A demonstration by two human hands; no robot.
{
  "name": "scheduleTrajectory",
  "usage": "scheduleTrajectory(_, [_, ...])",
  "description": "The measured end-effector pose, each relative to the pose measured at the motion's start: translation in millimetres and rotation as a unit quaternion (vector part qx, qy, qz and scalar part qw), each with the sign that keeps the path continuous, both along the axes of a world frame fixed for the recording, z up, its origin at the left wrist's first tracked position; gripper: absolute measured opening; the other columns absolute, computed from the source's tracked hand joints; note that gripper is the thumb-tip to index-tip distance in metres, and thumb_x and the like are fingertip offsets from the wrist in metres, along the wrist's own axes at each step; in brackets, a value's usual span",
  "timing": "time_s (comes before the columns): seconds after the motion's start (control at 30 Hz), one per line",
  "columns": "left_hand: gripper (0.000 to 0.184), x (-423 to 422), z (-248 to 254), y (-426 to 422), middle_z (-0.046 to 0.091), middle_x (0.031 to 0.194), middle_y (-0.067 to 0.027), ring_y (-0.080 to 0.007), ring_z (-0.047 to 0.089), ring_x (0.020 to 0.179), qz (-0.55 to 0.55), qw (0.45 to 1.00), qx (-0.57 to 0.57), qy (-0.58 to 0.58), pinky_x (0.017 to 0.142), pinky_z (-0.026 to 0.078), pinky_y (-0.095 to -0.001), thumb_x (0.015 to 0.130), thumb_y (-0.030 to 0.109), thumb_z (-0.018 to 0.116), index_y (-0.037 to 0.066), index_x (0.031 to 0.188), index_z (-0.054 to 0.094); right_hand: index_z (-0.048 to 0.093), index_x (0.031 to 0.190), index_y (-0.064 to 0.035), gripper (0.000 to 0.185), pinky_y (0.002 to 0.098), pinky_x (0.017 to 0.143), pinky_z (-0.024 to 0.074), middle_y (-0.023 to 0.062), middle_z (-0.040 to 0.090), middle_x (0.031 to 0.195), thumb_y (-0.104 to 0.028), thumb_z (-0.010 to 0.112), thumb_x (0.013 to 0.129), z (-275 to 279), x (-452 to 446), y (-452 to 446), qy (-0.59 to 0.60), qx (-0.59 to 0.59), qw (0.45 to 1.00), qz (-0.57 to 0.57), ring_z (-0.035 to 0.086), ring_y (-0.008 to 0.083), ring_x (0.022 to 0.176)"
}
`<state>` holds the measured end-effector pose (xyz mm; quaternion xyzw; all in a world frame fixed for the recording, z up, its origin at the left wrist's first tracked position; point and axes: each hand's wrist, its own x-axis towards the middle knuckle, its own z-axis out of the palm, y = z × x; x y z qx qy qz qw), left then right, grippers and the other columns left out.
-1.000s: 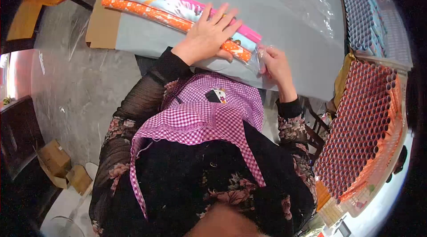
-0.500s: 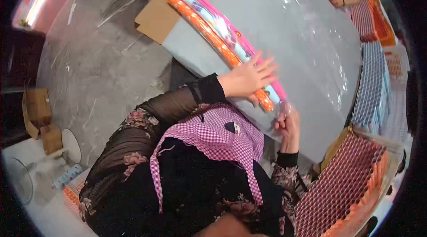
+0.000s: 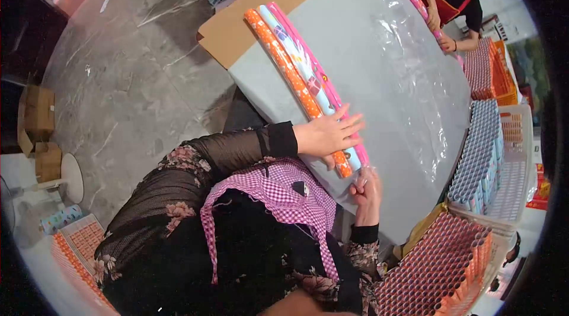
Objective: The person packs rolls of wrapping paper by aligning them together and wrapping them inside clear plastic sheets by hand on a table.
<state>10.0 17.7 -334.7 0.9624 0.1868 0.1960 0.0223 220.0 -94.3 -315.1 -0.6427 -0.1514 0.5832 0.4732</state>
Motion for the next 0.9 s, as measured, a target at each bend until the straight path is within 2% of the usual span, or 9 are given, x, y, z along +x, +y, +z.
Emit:
scheduleTrajectory(0.23, [0.098,-1.5,-1.3,-2.1,0.042,0.145,-0.0173,-0.0342,0.03,0.141,-0.002,1.0,-0.001,0.006,0.114,0.022,-0.0578,0.062,0.065,0.072,0.007,0.138,0.047,0.052,0.086,-0.0123,0.011,0.0245,0.039,0.0306,-0.0046,0.04,0.055,-0.015,0.051,0.097,-6.9,4.6,2.4,-0.004,-0.014,1.0,-0.013,0.033,0.0068,0.04])
scheduleTrajectory(0.53, [0.094,-0.4,0.4,-2.3,0.041,0.146,-0.0163,-0.034,0.031,0.141,-0.004,1.0,-0.001,0.005,0.114,0.021,-0.0588,0.063,0.063,0.072,0.007,0.135,0.049,0.052,0.087,-0.0123,0.013,0.0219,0.052,0.0321,-0.0065,0.041,0.067,-0.016,0.046,0.099,12.6,-12.2,-9.2,0.115,0.06,0.991,-0.019,0.037,0.004,0.056])
scheduleTrajectory(0.6, [0.093,-0.9,1.0,-2.4,0.042,0.146,-0.0159,-0.034,0.031,0.141,-0.005,1.0,0.002,0.004,0.113,0.021,-0.0593,0.063,0.063,0.072,0.007,0.133,0.05,0.051,0.087,-0.012,0.014,0.0217,0.054,0.032,-0.0069,0.039,0.069,-0.016,0.046,0.099,30.8,-33.2,-11.2,-0.011,0.092,0.996,-0.009,0.035,0.0047,0.058])
scheduleTrajectory(0.63, [0.092,-1.1,1.4,-2.4,0.042,0.146,-0.0156,-0.0339,0.031,0.141,-0.005,1.0,0.003,0.004,0.113,0.021,-0.0597,0.063,0.063,0.072,0.007,0.132,0.051,0.051,0.087,-0.012,0.014,0.0217,0.054,0.032,-0.0069,0.039,0.069,-0.016,0.046,0.099,22.9,-25.0,-10.0,-0.01,0.091,0.996,-0.011,0.035,0.0047,0.058])
scheduleTrajectory(0.7, [0.09,-1.4,4.1,-3.4,0.043,0.145,-0.0155,-0.0336,0.032,0.14,0.0,1.0,0.014,0.014,0.113,0.021,-0.0597,0.062,0.064,0.072,0.008,0.13,0.053,0.051,0.087,-0.011,0.012,0.0219,0.055,0.0325,-0.0061,0.041,0.072,-0.015,0.047,0.098,4.8,-1.9,-7.2,0.172,0.073,0.982,0.012,0.037,0.0052,0.06])
scheduleTrajectory(0.73, [0.09,-0.9,3.8,-3.1,0.043,0.145,-0.0155,-0.0336,0.032,0.14,-0.004,1.0,0.009,0.016,0.113,0.021,-0.0597,0.062,0.064,0.072,0.008,0.13,0.053,0.051,0.087,-0.011,0.012,0.0219,0.055,0.0325,-0.0061,0.041,0.072,-0.015,0.047,0.098,0.9,3.2,-10.8,0.174,0.07,0.982,0.008,0.037,0.0052,0.06])
scheduleTrajectory(0.8, [0.091,0.5,1.1,-2.0,0.043,0.145,-0.0154,-0.0335,0.033,0.14,-0.004,1.0,-0.01,0.005,0.113,0.021,-0.0594,0.062,0.064,0.072,0.008,0.13,0.053,0.051,0.086,-0.011,0.014,0.0221,0.051,0.0318,-0.0047,0.043,0.067,-0.018,0.047,0.099,1.0,0.9,-12.4,0.098,0.085,0.992,0.011,0.038,0.0059,0.056])
scheduleTrajectory(0.83, [0.092,0.8,0.2,-2.9,0.043,0.145,-0.0154,-0.0339,0.033,0.14,-0.002,1.0,-0.008,0.004,0.114,0.02,-0.0589,0.062,0.064,0.072,0.008,0.131,0.052,0.052,0.09,-0.0131,0.014,0.0204,0.045,0.0309,-0.0055,0.042,0.06,-0.022,0.049,0.1,-8.4,9.9,-3.3,0.084,0.008,0.996,0.01,0.035,0.005,0.047])
scheduleTrajectory(0.9, [0.092,0.7,1.9,-4.9,0.043,0.145,-0.0153,-0.0339,0.033,0.14,-0.007,1.0,-0.014,0.012,0.113,0.02,-0.0589,0.062,0.064,0.073,0.008,0.132,0.052,0.051,0.087,-0.0117,0.014,0.0222,0.041,0.0308,-0.0039,0.041,0.057,-0.018,0.051,0.098,-15.1,12.0,-5.4,0.032,-0.007,0.999,0.001,0.035,0.0065,0.044])
